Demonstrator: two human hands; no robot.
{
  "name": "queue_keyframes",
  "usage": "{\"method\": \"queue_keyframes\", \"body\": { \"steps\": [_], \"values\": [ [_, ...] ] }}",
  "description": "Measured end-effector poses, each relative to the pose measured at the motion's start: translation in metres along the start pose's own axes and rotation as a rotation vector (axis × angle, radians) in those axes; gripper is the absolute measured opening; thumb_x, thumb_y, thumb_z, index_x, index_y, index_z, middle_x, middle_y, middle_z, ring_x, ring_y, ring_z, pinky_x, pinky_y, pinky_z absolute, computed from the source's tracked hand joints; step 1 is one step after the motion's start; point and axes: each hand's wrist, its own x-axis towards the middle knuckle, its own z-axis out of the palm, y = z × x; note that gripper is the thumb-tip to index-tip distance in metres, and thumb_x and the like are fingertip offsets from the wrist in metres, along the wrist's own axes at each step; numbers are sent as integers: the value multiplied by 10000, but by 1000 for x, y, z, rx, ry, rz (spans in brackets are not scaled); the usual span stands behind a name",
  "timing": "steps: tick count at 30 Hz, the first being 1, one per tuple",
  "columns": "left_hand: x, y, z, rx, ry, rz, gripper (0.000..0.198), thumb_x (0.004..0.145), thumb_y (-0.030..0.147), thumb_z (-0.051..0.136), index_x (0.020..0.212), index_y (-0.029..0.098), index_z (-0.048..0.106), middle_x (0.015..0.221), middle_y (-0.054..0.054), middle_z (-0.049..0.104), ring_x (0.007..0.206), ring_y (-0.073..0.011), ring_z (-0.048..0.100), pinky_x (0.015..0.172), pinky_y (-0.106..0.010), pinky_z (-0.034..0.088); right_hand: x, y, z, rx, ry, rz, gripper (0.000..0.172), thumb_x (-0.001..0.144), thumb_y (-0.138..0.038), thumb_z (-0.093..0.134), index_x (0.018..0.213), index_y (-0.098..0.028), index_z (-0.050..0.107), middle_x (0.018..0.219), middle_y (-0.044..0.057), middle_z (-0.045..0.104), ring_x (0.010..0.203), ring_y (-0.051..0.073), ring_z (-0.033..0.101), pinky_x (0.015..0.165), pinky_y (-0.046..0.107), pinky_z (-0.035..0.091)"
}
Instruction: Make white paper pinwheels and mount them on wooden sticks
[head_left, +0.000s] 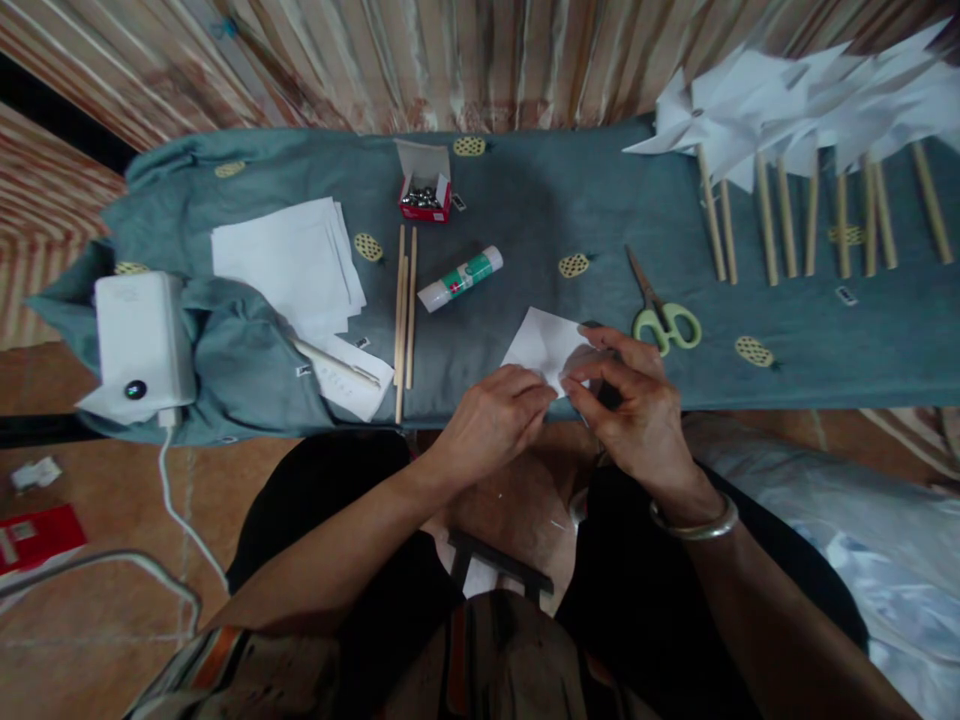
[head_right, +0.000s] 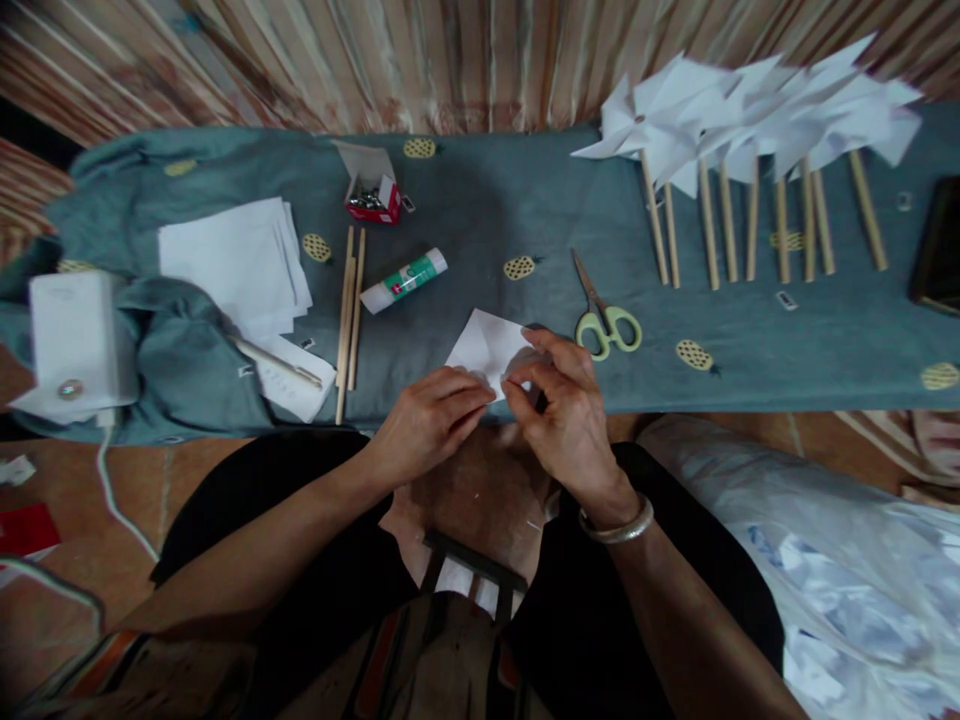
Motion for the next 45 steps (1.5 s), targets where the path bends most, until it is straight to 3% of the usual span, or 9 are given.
{"method": "queue_keyframes", "body": {
  "steps": [6,12,17,23,30,34,40,45],
  "values": [
    [-1,0,1,0,9,5,159,929,155,517,975,137,668,954,-76,686,934,-190,637,834,-343,561,-1,-6,-3,-55,-32,-97,217,915,-231,531,1044,-322,679,1318,37,564,1215,297,529,1017,543,456],
    [0,0,1,13,13,14,162,928,159,516,982,123,665,966,-85,688,944,-199,635,840,-350,564,-5,-5,0,-142,-67,-205,295,902,-148,483,1118,-248,657,1380,78,532,1265,325,484,1034,546,429],
    [0,1,-2,19,-7,6,171,930,155,501,988,133,660,966,-82,678,936,-192,637,839,-350,567,-10,-8,6,-230,-96,-202,290,933,-212,482,1187,-270,608,1381,81,559,1240,315,497,1010,533,411],
    [1,1,-2,36,-1,11,157,922,147,510,967,120,658,965,-86,661,931,-191,636,828,-325,568,-14,-11,12,-241,-98,-203,340,926,-158,454,1223,-241,599,1371,105,574,1236,310,513,996,509,414],
    [3,4,-3,77,-54,-1,160,925,142,505,969,117,657,965,-82,659,930,-193,631,834,-325,553,-5,5,-3,-203,1,-156,398,930,-168,423,1299,-224,561,1357,113,582,1251,295,533,1046,532,423],
    [6,-3,-12,143,-67,14,169,925,143,503,971,134,665,974,-80,658,930,-192,616,825,-323,537,-1,9,-12,-245,-13,-128,374,957,-209,399,1274,-130,583,1288,176,623,1230,300,557,1035,524,449],
    [13,-27,-28,280,79,-30,180,908,112,510,918,141,687,977,-80,658,910,-204,578,808,-334,502,-7,0,-11,-209,-39,-183,326,938,-168,443,1198,-112,630,1191,166,683,1138,289,620,989,488,501],
    [8,-14,-23,243,54,37,180,939,249,527,990,147,667,1052,-91,653,955,-214,572,818,-351,479,-11,0,-10,-191,-45,-178,296,926,-156,466,1152,-125,655,1188,161,687,1144,295,624,999,499,500]
  ]
}}
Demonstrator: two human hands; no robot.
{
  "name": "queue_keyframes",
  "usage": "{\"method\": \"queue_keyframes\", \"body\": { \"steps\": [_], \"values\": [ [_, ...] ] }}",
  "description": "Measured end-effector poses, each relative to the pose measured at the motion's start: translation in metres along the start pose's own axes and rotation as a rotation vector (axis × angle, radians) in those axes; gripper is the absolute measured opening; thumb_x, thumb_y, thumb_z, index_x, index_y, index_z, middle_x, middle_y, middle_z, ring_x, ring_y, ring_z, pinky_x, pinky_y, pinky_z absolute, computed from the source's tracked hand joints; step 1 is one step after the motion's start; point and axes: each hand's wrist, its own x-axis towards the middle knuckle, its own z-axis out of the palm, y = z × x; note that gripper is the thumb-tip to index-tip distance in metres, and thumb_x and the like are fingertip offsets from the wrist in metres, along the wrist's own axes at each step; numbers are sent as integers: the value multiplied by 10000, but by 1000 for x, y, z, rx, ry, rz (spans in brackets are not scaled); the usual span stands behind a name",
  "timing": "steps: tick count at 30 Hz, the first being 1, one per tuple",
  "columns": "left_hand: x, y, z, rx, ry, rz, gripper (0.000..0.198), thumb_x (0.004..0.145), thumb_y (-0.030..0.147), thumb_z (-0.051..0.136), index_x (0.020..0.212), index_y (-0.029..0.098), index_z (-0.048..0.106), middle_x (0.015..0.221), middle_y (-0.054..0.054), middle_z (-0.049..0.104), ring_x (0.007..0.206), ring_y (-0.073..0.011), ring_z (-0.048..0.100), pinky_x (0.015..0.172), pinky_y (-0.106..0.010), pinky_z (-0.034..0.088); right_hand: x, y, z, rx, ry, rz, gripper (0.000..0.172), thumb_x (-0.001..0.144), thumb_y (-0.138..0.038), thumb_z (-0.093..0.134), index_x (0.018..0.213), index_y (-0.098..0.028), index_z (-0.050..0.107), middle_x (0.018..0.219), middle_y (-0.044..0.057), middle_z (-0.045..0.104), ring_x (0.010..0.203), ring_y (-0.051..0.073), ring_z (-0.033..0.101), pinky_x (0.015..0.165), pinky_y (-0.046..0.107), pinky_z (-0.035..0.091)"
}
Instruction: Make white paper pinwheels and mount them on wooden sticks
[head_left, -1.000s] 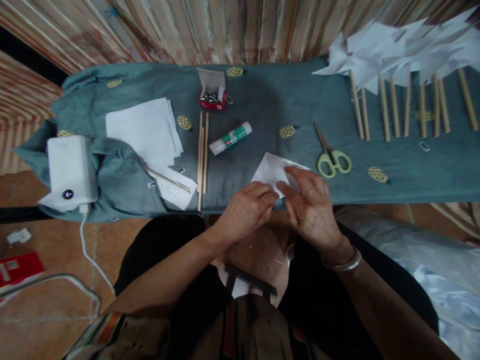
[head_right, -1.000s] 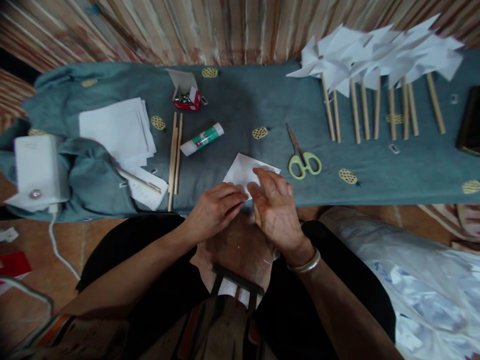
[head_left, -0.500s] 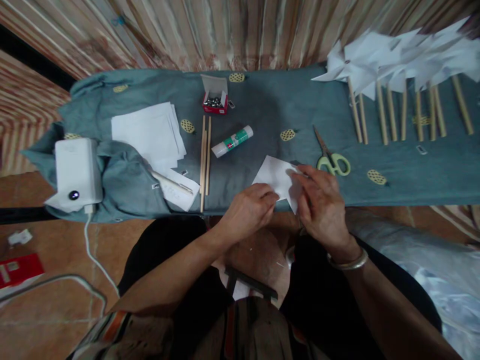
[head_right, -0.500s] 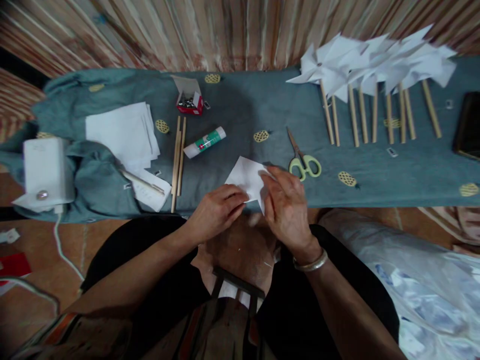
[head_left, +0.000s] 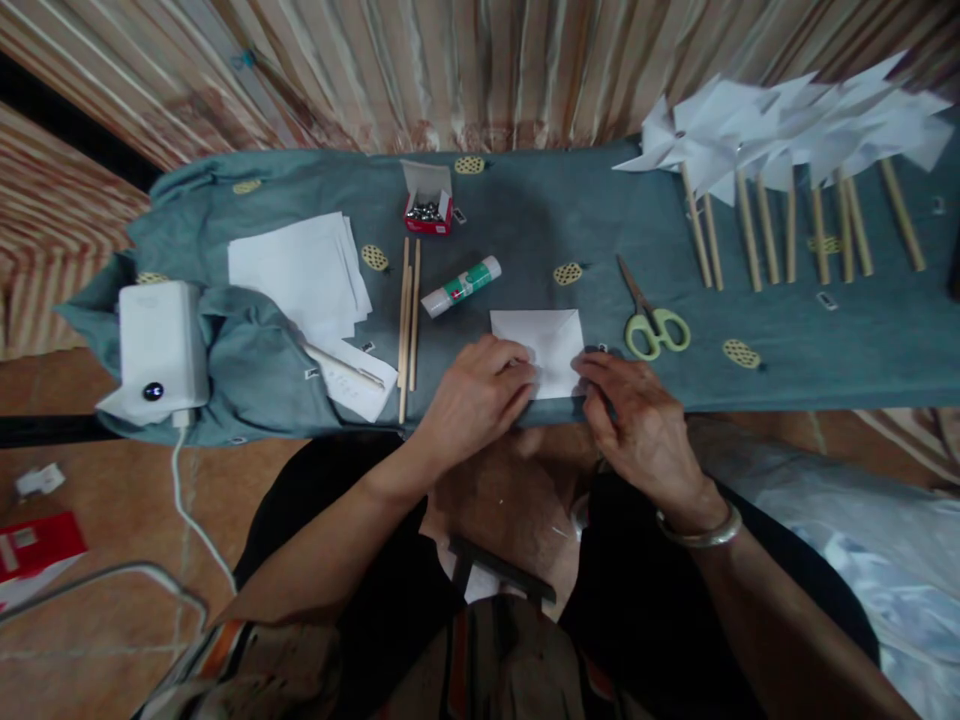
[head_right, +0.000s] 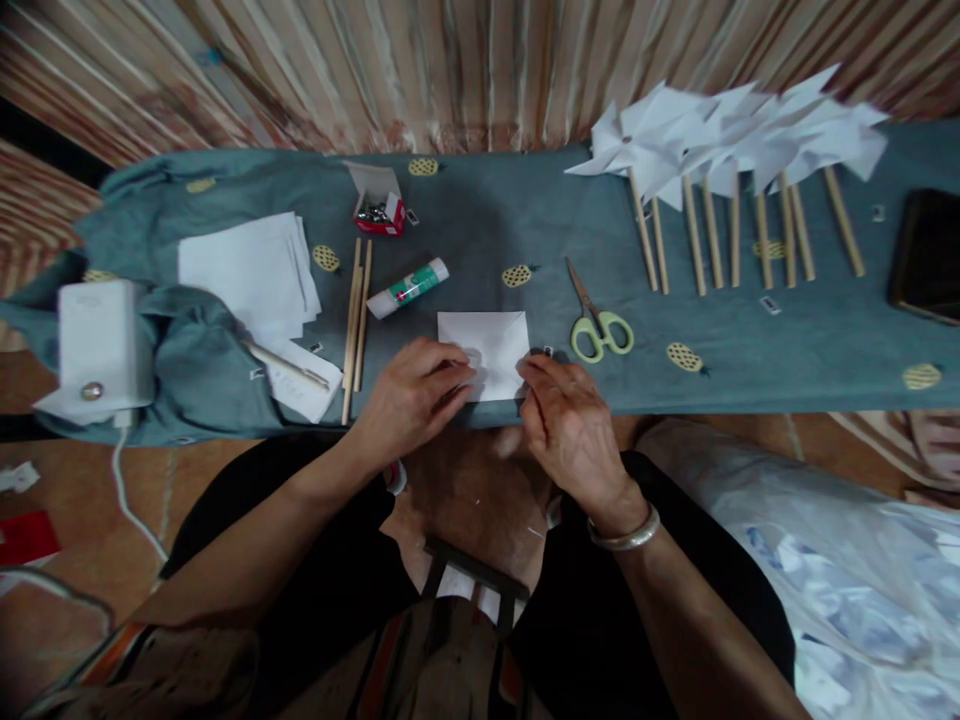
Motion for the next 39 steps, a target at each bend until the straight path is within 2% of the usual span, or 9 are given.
{"method": "queue_keyframes", "body": {
  "steps": [3,6,10,14,20,26,30,35,39],
  "values": [
    [-4,10,3,2,-77,46,211,925,322,564,995,146,656,1043,-90,653,959,-227,572,804,-362,471,-1,0,0,3,-4,-3,291,922,-157,472,1139,-120,662,1178,165,692,1125,296,636,1003,505,498],
    [-5,13,7,35,-115,54,177,929,280,556,979,141,654,1010,-85,655,947,-231,577,780,-358,470,-1,-2,-2,6,-11,-12,289,913,-152,479,1131,-111,665,1149,165,705,1102,299,644,988,497,508],
    [-4,13,8,62,-107,48,156,940,227,531,953,136,656,960,-73,654,907,-212,584,771,-333,483,0,-5,-3,22,-7,-31,286,901,-141,491,1124,-104,667,1128,162,715,1074,294,653,962,473,525],
    [-5,16,5,88,-116,43,165,944,182,505,901,128,654,898,-64,645,853,-194,583,751,-313,493,-1,-5,-4,82,-15,21,335,887,-138,493,1184,-163,646,1121,119,720,1058,274,658,951,465,535],
    [-10,18,1,63,-113,28,188,947,175,481,871,129,647,892,-65,647,837,-190,589,752,-315,500,-1,-2,-11,291,-98,154,385,859,-120,498,1198,-237,639,1328,94,613,1260,266,554,1041,505,478],
    [-13,18,3,43,-111,22,177,956,222,492,922,129,639,964,-76,650,882,-187,596,776,-318,505,-1,0,-12,295,-126,161,351,837,-153,565,1171,-231,643,1232,89,670,1204,273,594,1039,494,479],
    [-8,20,5,65,-138,25,135,937,218,533,950,125,631,990,-80,642,919,-202,594,794,-333,508,-1,-2,-9,237,-98,160,298,856,-209,581,1146,-218,647,1163,93,703,1091,271,656,974,469,524],
    [-4,22,6,90,-136,45,136,938,197,525,937,125,641,961,-76,651,901,-208,595,778,-335,507,0,-6,-11,291,-122,212,255,876,-217,564,1114,-229,656,1033,64,734,893,223,708,823,390,585],
    [-4,21,7,111,-122,55,142,939,179,517,903,127,645,917,-67,656,858,-202,600,756,-326,503,0,-3,-16,397,-142,222,304,840,-159,548,1113,-236,659,1127,67,714,950,206,700,765,331,591]
  ]
}}
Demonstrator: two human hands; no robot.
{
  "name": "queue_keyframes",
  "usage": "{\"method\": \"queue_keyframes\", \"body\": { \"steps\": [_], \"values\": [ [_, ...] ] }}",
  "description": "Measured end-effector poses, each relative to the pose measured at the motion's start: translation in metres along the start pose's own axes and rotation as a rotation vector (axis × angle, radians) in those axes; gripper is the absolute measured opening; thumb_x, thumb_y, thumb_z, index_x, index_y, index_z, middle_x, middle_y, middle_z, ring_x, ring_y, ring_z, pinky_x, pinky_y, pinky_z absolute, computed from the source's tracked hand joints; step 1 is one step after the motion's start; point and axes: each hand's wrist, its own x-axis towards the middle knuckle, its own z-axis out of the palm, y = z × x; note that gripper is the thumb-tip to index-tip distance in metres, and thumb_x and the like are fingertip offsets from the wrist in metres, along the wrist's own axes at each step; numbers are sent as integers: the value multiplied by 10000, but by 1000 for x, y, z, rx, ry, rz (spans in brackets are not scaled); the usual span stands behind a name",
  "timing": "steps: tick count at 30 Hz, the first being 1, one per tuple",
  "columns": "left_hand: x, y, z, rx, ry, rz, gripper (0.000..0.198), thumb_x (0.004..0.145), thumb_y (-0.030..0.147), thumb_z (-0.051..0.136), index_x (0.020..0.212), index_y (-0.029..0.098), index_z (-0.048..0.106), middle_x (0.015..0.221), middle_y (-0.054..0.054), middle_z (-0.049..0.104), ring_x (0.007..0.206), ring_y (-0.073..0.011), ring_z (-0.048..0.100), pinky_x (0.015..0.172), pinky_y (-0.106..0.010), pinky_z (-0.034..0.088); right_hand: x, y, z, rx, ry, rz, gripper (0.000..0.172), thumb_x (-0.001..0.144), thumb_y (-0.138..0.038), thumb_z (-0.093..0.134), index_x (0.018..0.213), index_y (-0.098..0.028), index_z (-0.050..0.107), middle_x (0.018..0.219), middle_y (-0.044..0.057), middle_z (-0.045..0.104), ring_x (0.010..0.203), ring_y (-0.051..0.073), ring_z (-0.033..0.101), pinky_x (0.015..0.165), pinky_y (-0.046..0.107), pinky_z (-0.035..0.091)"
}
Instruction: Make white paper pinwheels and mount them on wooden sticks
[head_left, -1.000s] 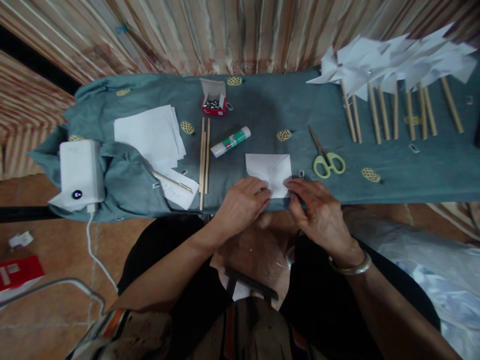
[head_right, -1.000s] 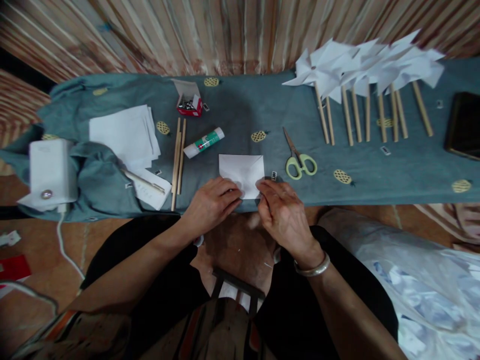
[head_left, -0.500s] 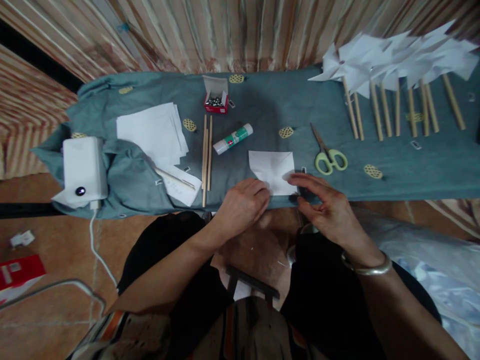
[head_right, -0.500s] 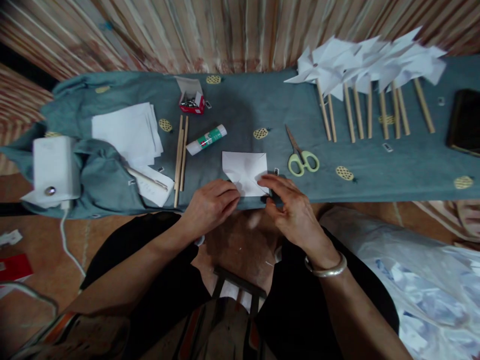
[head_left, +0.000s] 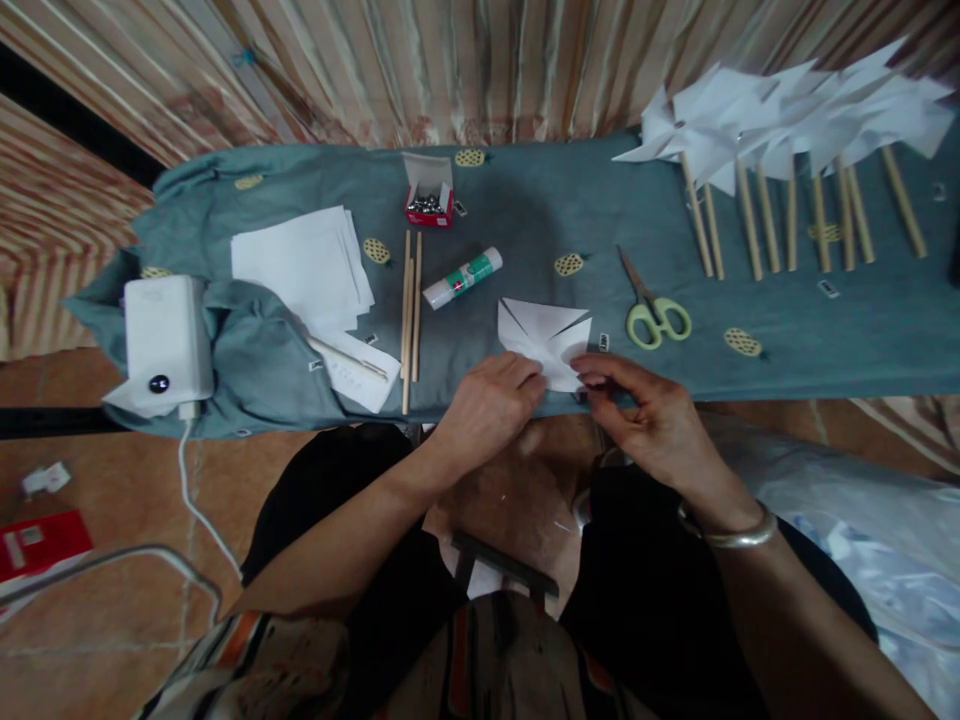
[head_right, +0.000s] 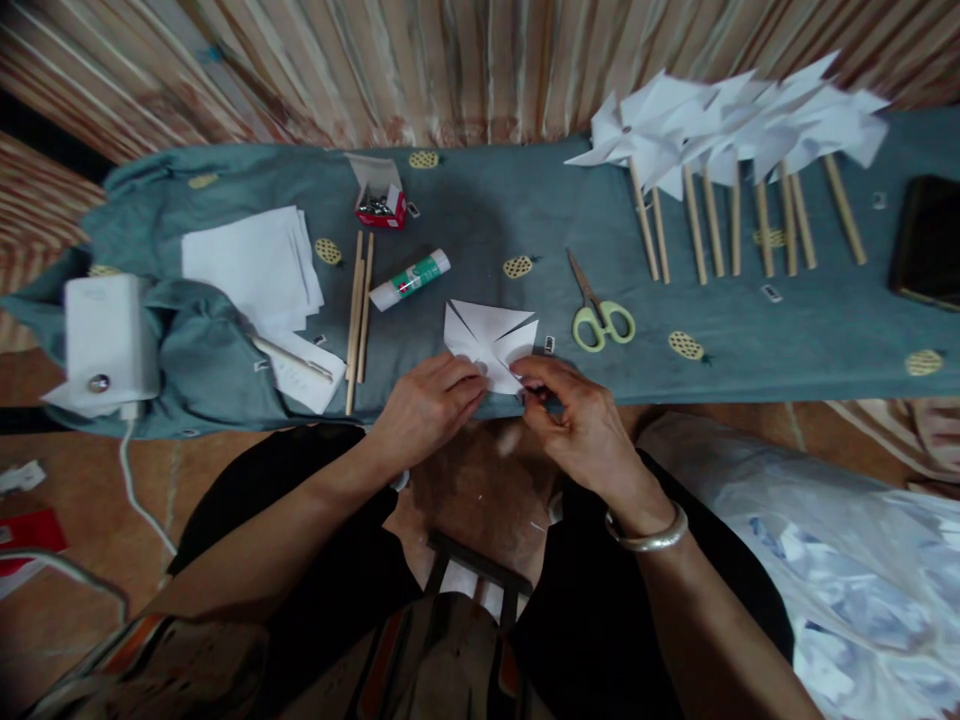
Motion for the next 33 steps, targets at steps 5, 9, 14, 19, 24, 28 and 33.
{"method": "queue_keyframes", "body": {
  "steps": [5,9,14,19,24,28,33],
  "values": [
    [-3,-1,-1,-28,43,-4,185,950,171,479,865,128,638,903,-68,662,838,-192,612,754,-322,498,1,5,-5,89,-63,5,407,783,-95,550,1143,-257,648,1340,73,608,1207,233,599,884,364,557],
    [-8,-1,-1,-63,43,38,211,964,187,455,875,132,638,887,-65,663,832,-181,612,749,-316,495,3,8,-2,149,-41,-3,222,817,-154,621,1005,-252,686,1251,75,649,1167,234,616,949,416,526],
    [-12,1,0,-85,34,51,174,954,190,479,906,131,635,903,-67,666,842,-186,605,756,-320,497,7,9,3,189,-14,-21,65,843,-207,649,871,-243,695,1129,62,683,1120,225,635,1011,450,489],
    [-10,2,-2,-78,-6,55,159,939,169,487,895,127,634,893,-71,661,833,-193,591,749,-329,505,11,7,6,153,8,-22,98,862,-206,621,880,-240,711,1130,67,680,1118,230,635,1003,459,493],
    [-10,4,-2,-85,-23,50,173,944,176,477,889,129,635,893,-75,659,848,-191,585,767,-330,512,13,9,14,76,108,-9,77,825,-204,641,809,-237,708,1108,61,684,1073,242,652,995,479,495],
    [-10,6,0,-99,23,23,187,962,182,454,986,123,630,915,-77,670,855,-191,587,775,-333,519,13,8,18,6,128,-14,84,819,-189,630,804,-232,701,1100,66,683,1060,242,652,995,473,493],
    [-11,7,0,-110,0,50,196,963,174,458,1063,129,621,954,-70,675,875,-191,588,766,-327,523,14,4,20,-50,138,-43,87,831,-192,616,800,-222,692,1085,77,688,1050,244,652,991,475,492]
  ]
}}
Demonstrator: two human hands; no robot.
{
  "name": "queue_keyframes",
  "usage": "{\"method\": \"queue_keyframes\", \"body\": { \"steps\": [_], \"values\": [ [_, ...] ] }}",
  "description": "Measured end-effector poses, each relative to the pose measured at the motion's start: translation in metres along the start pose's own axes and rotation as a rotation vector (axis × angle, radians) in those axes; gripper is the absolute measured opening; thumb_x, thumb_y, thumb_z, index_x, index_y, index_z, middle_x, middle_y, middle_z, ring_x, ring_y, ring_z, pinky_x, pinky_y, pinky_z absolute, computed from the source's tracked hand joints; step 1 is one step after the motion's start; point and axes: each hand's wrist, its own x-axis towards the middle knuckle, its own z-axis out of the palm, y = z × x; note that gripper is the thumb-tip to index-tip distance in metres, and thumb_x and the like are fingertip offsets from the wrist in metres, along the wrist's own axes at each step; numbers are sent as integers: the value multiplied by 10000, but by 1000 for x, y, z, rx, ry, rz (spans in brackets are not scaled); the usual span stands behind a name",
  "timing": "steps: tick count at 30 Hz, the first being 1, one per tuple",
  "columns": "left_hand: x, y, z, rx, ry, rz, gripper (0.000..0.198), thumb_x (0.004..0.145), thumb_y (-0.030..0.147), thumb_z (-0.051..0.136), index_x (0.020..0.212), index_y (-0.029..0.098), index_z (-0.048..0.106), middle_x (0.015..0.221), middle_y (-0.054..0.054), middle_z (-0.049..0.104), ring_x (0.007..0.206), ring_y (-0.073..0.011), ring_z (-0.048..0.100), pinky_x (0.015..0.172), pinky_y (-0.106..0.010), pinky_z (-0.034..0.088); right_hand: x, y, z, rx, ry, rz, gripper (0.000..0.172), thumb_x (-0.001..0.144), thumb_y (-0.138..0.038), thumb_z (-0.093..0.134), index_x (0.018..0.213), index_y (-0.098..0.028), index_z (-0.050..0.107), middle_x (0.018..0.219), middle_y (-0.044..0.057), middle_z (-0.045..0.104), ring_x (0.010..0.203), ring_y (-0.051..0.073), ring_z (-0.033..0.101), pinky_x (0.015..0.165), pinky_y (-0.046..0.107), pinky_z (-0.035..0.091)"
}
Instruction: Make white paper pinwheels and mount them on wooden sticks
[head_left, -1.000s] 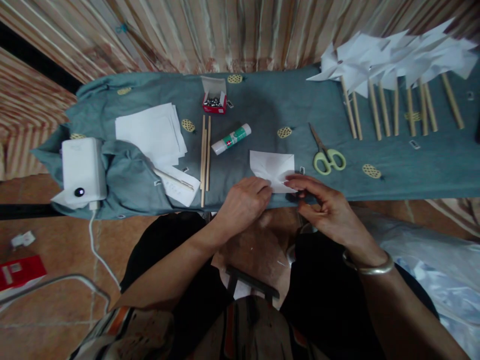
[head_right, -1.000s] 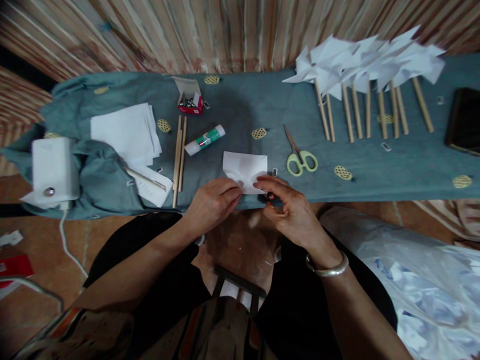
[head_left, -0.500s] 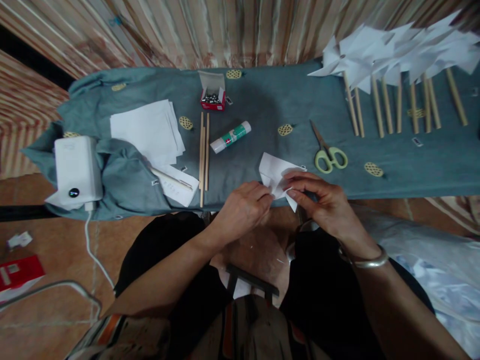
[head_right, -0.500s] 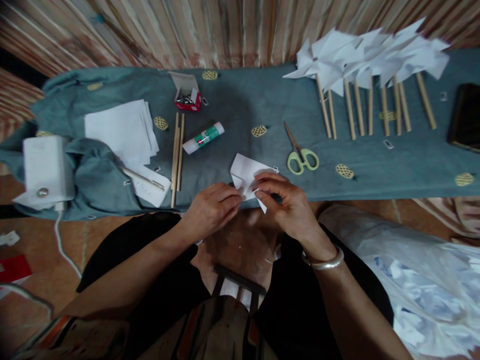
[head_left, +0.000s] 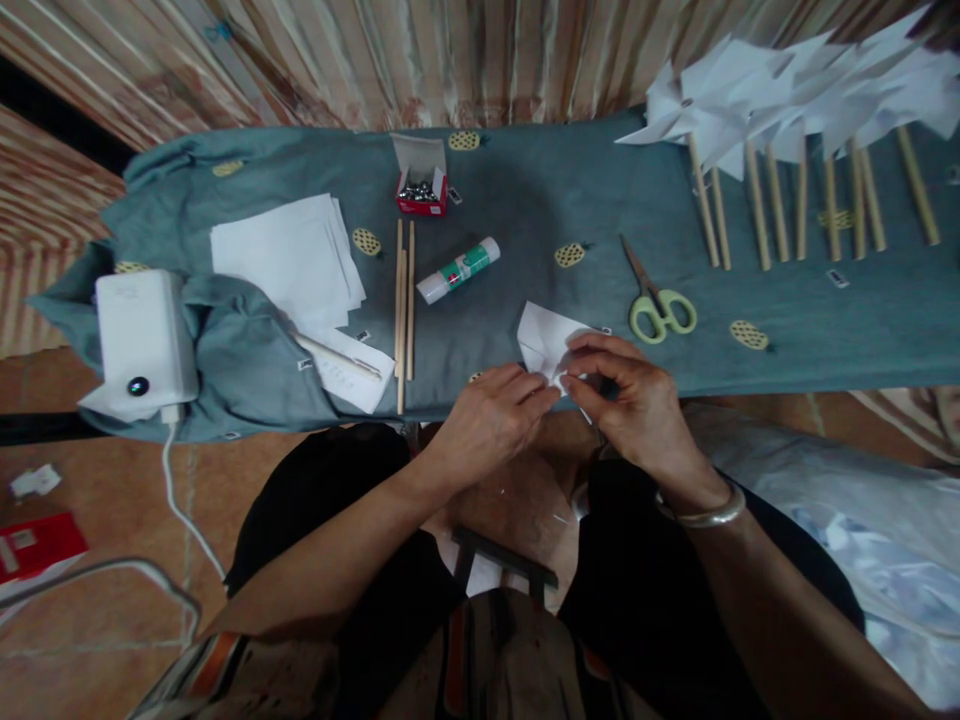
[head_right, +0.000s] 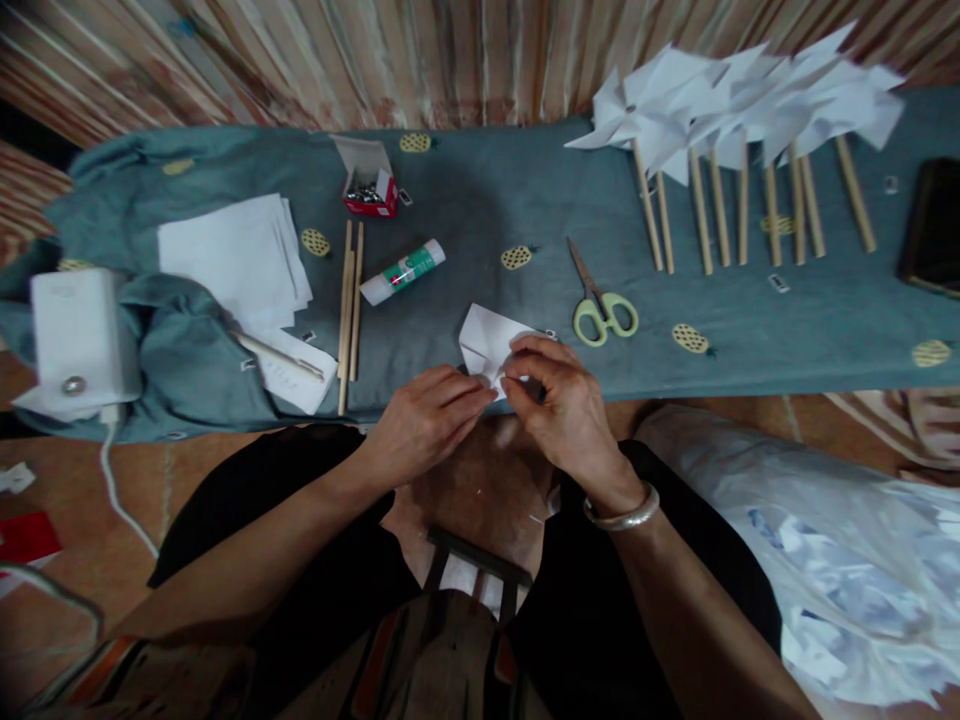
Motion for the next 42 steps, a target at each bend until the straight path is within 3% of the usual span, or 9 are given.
{"method": "queue_keyframes", "body": {
  "steps": [9,42],
  "values": [
    [1,0,-1,0,-39,-7,212,971,184,438,1006,128,639,949,-77,668,882,-191,583,775,-327,524,0,1,5,-48,23,-13,85,835,-200,611,812,-234,686,1088,67,692,1055,252,652,974,482,504],
    [-1,0,3,25,-4,16,189,966,152,454,995,125,639,944,-61,662,877,-169,586,772,-304,521,0,1,6,-30,22,-30,68,835,-179,620,850,-218,674,1102,80,684,1084,254,635,983,461,480]
  ]
}}
